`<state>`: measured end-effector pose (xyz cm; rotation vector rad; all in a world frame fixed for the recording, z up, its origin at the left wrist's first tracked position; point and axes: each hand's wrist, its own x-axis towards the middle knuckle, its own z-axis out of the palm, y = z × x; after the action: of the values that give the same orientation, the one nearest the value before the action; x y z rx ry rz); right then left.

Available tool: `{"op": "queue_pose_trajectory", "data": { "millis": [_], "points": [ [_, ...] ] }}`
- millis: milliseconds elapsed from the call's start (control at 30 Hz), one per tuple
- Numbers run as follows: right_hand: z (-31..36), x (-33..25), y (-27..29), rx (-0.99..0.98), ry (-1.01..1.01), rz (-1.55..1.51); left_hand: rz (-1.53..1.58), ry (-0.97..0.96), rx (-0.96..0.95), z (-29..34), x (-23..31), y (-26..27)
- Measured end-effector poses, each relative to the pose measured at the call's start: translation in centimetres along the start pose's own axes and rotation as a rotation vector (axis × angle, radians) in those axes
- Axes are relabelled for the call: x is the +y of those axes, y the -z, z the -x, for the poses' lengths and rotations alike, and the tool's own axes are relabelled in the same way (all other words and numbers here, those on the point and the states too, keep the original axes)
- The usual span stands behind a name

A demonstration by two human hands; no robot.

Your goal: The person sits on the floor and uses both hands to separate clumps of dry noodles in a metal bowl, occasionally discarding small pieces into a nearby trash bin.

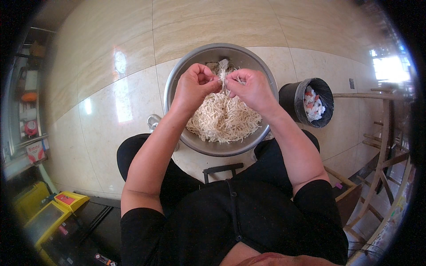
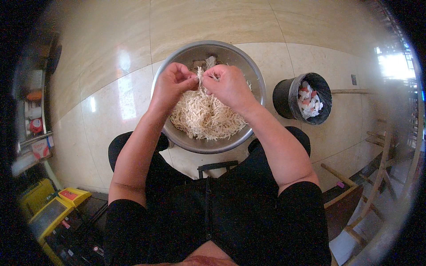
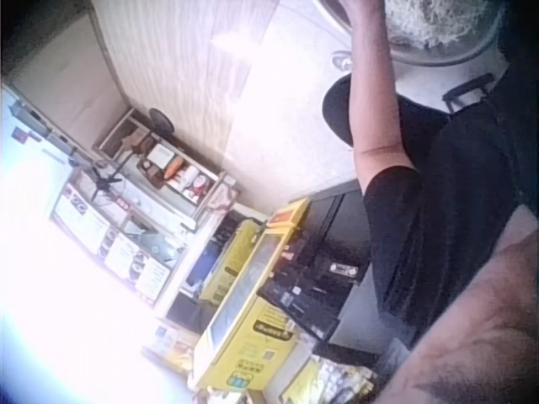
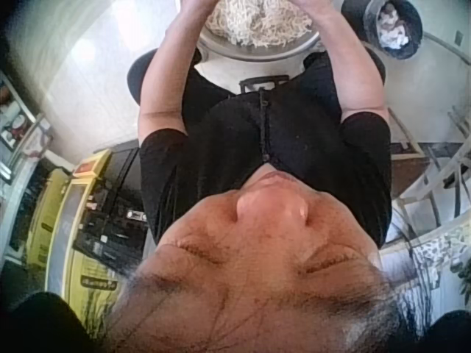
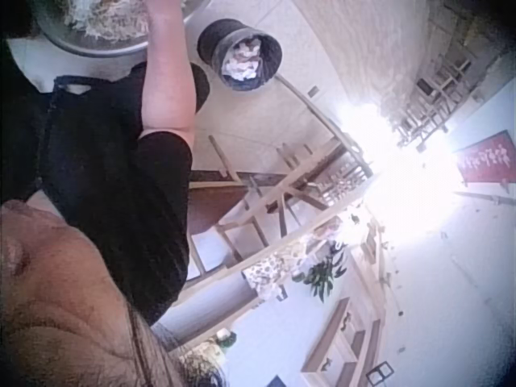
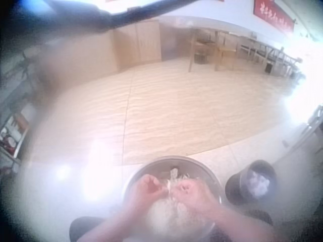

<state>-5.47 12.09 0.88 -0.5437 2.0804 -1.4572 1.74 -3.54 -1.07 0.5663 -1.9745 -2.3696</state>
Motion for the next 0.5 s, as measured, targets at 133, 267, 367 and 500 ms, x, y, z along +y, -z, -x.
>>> {"op": "queue_pose_trajectory", "data": {
  "millis": [133,267,367,500],
  "points": [
    [-0.05,-0.31,0.07,-0.025,-0.027,-0.009,0.049,0.001,-0.030,0.02,-0.05,0.11],
    [-0.28,0.50,-0.06,-0.043,-0.036,-0.017,0.054,-0.002,-0.032,-0.12,-0.24,0.07],
    [-0.36,0.59,0.01,-0.023,-0.037,-0.049,0.096,-0.003,0.005,-0.18,-0.06,0.07],
    [-0.61,0.30,0.54,0.107,-0.018,-0.067,0.118,-0.030,0.063,-0.35,0.17,0.74]
  ]
}}
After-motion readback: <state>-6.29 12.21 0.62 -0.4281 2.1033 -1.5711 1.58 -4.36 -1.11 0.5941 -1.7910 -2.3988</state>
